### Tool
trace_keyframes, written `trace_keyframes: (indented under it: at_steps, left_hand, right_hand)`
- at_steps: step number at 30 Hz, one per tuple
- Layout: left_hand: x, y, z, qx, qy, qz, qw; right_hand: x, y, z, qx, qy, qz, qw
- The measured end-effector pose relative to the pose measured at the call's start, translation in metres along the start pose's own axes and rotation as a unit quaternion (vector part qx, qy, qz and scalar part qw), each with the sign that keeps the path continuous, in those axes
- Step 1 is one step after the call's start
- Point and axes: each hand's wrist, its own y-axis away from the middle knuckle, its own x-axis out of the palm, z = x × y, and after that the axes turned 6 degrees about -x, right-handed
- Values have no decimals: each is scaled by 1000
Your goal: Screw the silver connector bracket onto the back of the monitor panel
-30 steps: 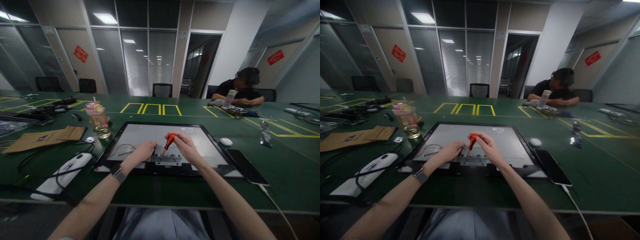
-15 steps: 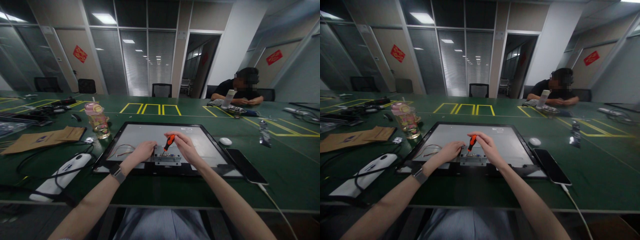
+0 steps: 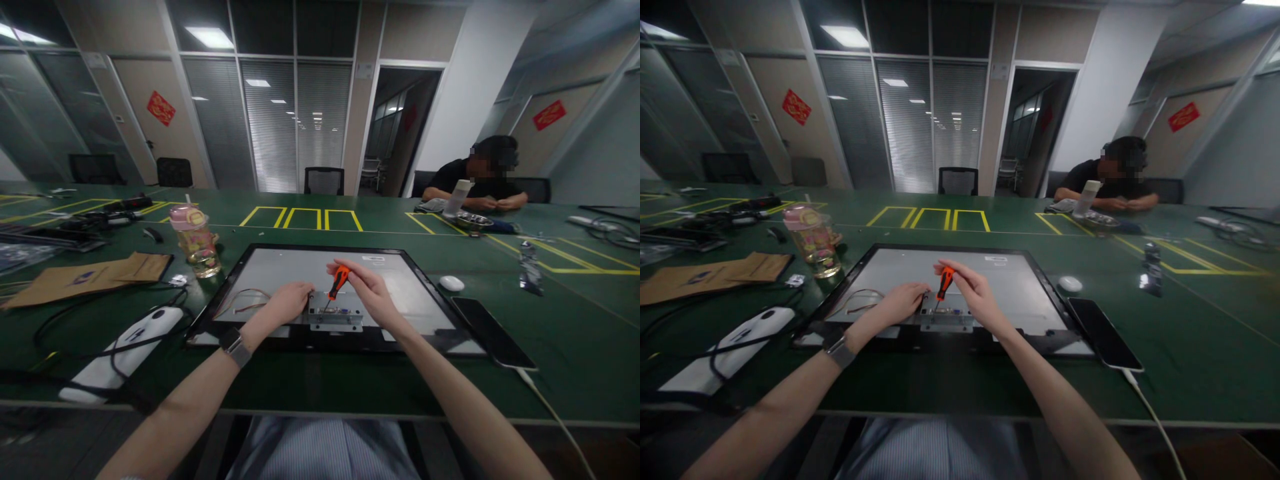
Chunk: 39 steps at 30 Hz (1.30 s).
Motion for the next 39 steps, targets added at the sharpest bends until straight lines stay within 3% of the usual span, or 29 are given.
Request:
trace_keyframes:
  at_steps: [8, 16, 22, 29, 36, 39]
  left_hand:
    - [-1, 1, -1, 0, 2, -3, 1000]
    - [1, 0, 0, 4, -9, -7, 1000]
    - [1, 0, 1, 1, -4, -5, 1000]
    - [0, 0, -1, 0, -13, -5, 1000]
    - [2, 0, 1, 3, -4, -10, 1000]
    - [1, 0, 0, 0, -5, -8, 1000]
  right_hand:
    - [0, 0, -7, -53, 103, -76, 990]
    - [3, 2, 1, -46, 91, -14, 995]
    - [2, 2, -9, -79, 155, -77, 982]
    - [2, 3, -1, -67, 102, -21, 992]
    - [3, 1, -6, -87, 153, -77, 981]
    - [3, 2, -3, -76, 147, -68, 984]
